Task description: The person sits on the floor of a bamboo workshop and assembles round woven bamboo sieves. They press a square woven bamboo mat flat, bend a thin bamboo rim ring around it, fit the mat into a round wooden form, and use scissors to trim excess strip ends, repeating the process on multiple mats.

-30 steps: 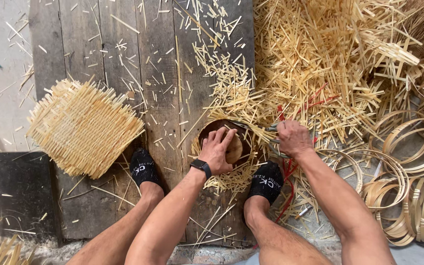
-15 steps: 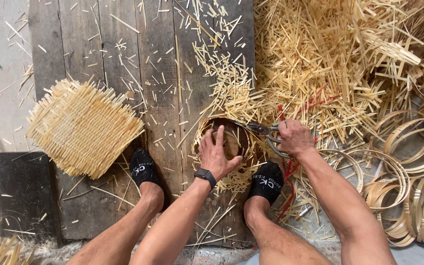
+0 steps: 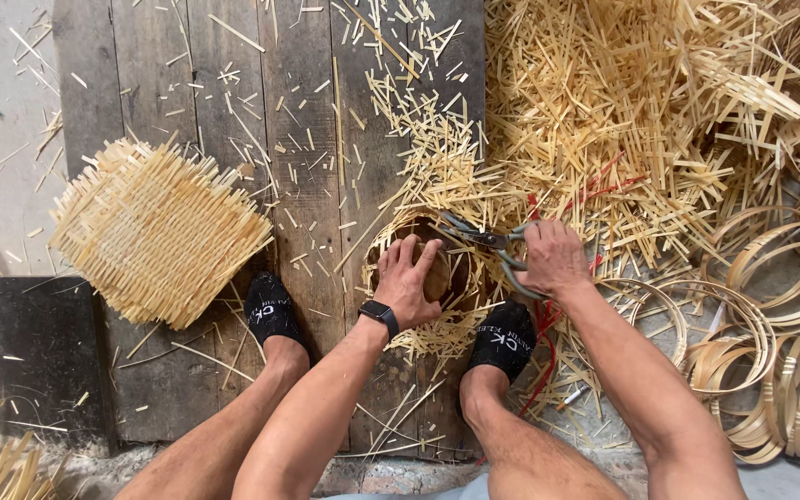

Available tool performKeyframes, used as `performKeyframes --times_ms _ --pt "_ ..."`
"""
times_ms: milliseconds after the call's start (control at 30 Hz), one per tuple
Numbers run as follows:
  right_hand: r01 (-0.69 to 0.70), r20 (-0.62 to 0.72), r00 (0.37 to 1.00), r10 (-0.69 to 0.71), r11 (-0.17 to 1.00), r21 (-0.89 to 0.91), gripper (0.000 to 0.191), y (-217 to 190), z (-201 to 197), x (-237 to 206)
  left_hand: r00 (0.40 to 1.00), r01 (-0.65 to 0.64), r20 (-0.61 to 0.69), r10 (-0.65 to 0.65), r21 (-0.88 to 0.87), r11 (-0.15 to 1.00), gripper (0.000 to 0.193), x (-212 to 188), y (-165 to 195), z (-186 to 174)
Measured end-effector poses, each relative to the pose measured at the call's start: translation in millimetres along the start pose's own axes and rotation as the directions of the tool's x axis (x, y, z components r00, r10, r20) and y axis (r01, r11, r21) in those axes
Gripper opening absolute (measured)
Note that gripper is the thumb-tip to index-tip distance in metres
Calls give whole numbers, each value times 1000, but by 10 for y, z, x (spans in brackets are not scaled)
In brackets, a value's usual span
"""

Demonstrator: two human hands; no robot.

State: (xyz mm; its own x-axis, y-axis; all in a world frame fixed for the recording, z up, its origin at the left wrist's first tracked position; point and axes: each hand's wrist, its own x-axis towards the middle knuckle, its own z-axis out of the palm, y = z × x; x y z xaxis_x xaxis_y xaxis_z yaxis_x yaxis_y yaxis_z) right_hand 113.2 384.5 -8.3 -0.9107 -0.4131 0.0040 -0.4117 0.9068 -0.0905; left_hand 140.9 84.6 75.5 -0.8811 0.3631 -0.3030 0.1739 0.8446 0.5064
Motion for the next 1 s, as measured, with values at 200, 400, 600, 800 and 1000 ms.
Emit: performKeyframes --times_ms 200,400,600,800,1000 --pt "-8 158 987 27 992 -123 18 -104 176 65 973 -186 176 152 196 963 123 46 -40 -65" --pt "-27 103 994 29 1000 -12 36 30 67 -19 924 285 -236 -300 -93 954 118 -66 176 192" --pt "-41 90 995 50 994 -98 23 -126 83 85 970 147 -187 -155 -58 987 111 -52 153 187" --pt "-15 76 997 18 999 -47 27 8 57 5 997 49 -60 -50 -19 999 109 -62 80 14" --pt "29 63 998 -21 991 -131 25 -89 45 121 984 -146 122 133 112 983 113 7 -19 -95"
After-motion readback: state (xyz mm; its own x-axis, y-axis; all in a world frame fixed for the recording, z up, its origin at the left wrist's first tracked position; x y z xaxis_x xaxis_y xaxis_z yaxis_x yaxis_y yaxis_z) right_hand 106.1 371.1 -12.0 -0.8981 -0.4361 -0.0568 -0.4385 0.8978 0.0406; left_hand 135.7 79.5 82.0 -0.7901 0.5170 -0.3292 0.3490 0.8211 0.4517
